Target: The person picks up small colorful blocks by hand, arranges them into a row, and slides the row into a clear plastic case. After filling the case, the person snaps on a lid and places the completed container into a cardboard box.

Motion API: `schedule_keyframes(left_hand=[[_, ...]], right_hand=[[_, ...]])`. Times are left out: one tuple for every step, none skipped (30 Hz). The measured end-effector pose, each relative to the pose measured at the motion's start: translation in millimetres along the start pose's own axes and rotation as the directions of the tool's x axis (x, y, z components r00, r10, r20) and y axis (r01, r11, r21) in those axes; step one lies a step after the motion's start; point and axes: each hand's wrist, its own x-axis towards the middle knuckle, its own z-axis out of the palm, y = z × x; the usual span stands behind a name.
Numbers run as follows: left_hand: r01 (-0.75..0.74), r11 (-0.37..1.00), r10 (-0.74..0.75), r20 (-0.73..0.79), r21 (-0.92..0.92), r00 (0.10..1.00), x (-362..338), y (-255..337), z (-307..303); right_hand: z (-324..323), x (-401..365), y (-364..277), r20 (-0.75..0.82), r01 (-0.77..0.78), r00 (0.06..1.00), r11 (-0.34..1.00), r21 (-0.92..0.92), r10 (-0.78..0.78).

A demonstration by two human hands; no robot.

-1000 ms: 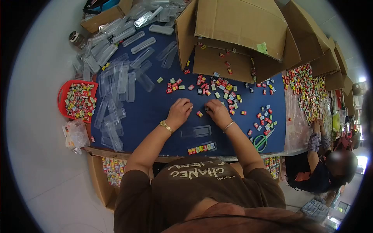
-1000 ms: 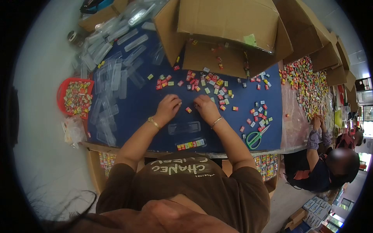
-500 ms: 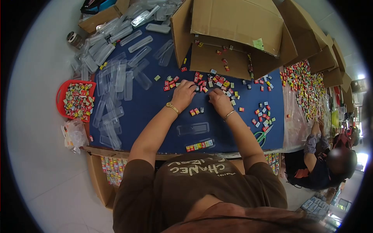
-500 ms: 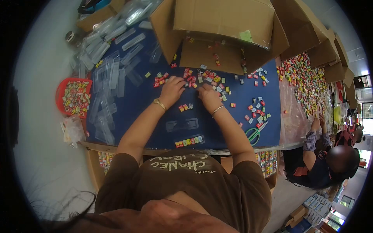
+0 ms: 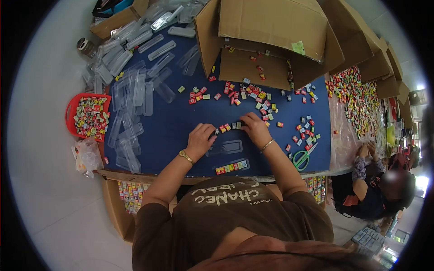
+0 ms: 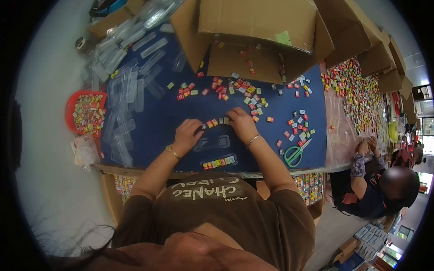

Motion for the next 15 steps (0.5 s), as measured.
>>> schedule_keyframes(left_hand=[[-0.023,0.999,0.022,-0.012,-0.025,1.0,-1,3,1],[-0.021,0.999,0.021,-0.017,-0.025,1.0,1,1,4],[-0.021,0.999,0.02,-0.03,-0.033,0.999,4,-2,7],[-0.023,0.999,0.021,-0.041,-0.042,0.999,9,-5,11],[-0.026,0.999,0.024,-0.043,-0.044,0.999,18,-10,14],[-0.049,0.999,0.047,-0.098,-0.012,0.994,33,-14,16],[-0.068,0.997,0.071,-0.151,0.023,0.986,48,-19,17],[-0.069,0.997,0.072,-0.148,0.021,0.986,66,-26,18],[-0.129,0.981,0.154,-0.173,0.148,0.973,85,-33,19],[-0.182,0.945,0.238,-0.19,0.273,0.952,97,-37,20],[-0.183,0.945,0.238,-0.189,0.27,0.953,100,-39,19],[-0.157,0.949,0.189,-0.097,0.274,0.977,101,-41,15],[-0.131,0.951,0.138,-0.004,0.281,0.99,101,-42,13],[-0.131,0.951,0.137,-0.003,0.279,0.991,96,-41,11],[-0.091,0.959,0.09,0.018,0.269,0.996,87,-36,9]], right_hand=[[-7,-1,-2,0.0,0.003,1.0,1.0,-0.001,-0.003],[-15,-4,-4,-0.045,-0.042,0.998,0.986,-0.159,0.036],[-21,-6,-3,-0.096,-0.093,0.993,0.946,-0.311,0.067],[-20,-7,5,-0.095,-0.091,0.993,0.945,-0.315,0.064],[-14,-8,18,-0.055,-0.078,0.996,0.959,-0.272,0.066],[-10,-8,27,-0.015,-0.068,0.998,0.971,-0.229,0.067],[-8,-6,28,-0.016,-0.07,0.998,0.971,-0.23,0.068],[-6,-4,29,-0.024,-0.095,0.995,0.975,-0.2,0.092],[-4,-3,30,-0.031,-0.12,0.993,0.978,-0.169,0.116],[-2,-2,34,-0.031,-0.121,0.993,0.978,-0.17,0.118],[0,-2,41,-0.051,-0.082,0.996,0.987,-0.14,0.076],[-2,-3,42,-0.069,-0.043,0.997,0.993,-0.111,0.035],[-3,-4,42,-0.065,-0.045,0.997,0.993,-0.112,0.037],[-4,-5,42,-0.025,-0.091,0.996,0.983,-0.159,0.089],[-6,-5,39,0.013,-0.136,0.99,0.969,-0.205,0.142]])
